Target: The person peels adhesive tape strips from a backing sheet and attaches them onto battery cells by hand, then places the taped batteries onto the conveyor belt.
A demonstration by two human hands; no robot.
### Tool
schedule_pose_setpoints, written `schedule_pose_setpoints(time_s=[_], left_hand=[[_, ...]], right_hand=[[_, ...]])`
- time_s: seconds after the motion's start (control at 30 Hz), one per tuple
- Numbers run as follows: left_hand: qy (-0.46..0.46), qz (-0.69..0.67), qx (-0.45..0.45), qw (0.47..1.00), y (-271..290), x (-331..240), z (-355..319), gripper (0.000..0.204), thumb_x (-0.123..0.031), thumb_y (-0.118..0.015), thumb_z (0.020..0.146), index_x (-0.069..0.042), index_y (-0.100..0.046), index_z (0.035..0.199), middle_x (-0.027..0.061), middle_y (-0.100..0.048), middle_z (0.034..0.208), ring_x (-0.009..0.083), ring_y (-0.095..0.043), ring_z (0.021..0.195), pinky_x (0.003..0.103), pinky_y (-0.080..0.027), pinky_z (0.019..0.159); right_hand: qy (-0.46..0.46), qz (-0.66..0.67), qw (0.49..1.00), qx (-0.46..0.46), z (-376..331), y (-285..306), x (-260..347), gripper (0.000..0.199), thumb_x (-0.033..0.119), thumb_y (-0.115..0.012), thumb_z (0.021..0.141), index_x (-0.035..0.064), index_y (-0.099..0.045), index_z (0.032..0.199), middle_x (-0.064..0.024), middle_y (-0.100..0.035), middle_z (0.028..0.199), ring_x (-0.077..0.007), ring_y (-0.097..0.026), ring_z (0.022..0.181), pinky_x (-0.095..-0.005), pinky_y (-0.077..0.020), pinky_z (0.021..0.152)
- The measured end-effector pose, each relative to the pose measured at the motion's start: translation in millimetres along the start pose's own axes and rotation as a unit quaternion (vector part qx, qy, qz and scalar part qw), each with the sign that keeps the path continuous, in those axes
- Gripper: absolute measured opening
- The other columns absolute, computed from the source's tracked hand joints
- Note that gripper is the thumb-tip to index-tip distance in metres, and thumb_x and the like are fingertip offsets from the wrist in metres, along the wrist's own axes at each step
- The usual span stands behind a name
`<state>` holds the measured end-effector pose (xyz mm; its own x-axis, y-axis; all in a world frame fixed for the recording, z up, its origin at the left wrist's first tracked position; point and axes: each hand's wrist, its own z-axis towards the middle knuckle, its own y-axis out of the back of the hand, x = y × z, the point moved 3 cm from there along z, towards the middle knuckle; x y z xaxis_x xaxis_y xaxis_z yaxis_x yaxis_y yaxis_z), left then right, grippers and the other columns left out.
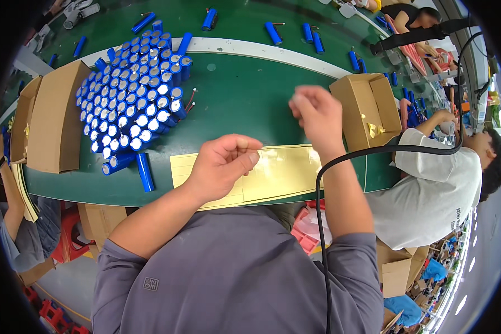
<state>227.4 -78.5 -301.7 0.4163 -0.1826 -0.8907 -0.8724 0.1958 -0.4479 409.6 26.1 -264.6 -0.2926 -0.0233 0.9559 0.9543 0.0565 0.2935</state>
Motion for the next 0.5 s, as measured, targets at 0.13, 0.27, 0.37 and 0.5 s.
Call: schedule_pose_setpoints(time_s=[0.13,0.27,0.37,0.5], left_hand=[[-0.011,0.003,0.007,1.000,-2.0,1.0,-4.8,0.013,-0.003,-0.059,0.086,0.002,-0.060,0.098,0.0008,-0.060,0.083,0.0027,-0.053,0.072,0.019,-0.044,0.062],[-0.055,0.042,0.031,0.997,-1.9,0.0,-6.8,0.011,-0.001,-0.059,0.086,0.002,-0.062,0.096,0.0002,-0.060,0.084,0.0025,-0.053,0.073,0.018,-0.043,0.063],[-0.074,0.062,0.038,0.995,-8.3,-1.8,-5.0,0.010,-0.001,-0.058,0.086,0.002,-0.062,0.094,0.0002,-0.059,0.083,0.0032,-0.052,0.073,0.019,-0.043,0.064],[-0.108,0.112,0.025,0.987,-7.2,-8.1,-4.1,0.011,0.003,-0.056,0.085,0.004,-0.061,0.095,0.0065,-0.058,0.084,0.0108,-0.054,0.073,0.023,-0.044,0.064]], right_hand=[[-0.063,0.157,0.978,-0.122,-67.3,47.7,-26.0,0.004,0.002,-0.057,0.082,-0.0008,-0.058,0.084,-0.0014,-0.054,0.062,-0.0069,-0.045,0.048,-0.0196,-0.0328,0.041],[-0.165,0.143,0.949,0.227,-149.7,77.8,-14.9,0.006,-0.004,-0.061,0.074,0.0015,-0.061,0.072,-0.0029,-0.060,0.066,-0.0070,-0.053,0.055,-0.0212,-0.0399,0.047],[-0.045,-0.003,0.886,0.462,-183.3,40.7,8.6,0.005,0.001,-0.066,0.076,0.0001,-0.064,0.081,-0.0029,-0.062,0.068,-0.0068,-0.055,0.064,-0.0220,-0.0431,0.055],[-0.193,0.063,0.833,0.515,-199.7,14.7,-2.7,0.015,0.009,-0.068,0.079,0.0007,-0.065,0.090,-0.0056,-0.061,0.072,-0.0128,-0.057,0.066,-0.0264,-0.0433,0.057]])
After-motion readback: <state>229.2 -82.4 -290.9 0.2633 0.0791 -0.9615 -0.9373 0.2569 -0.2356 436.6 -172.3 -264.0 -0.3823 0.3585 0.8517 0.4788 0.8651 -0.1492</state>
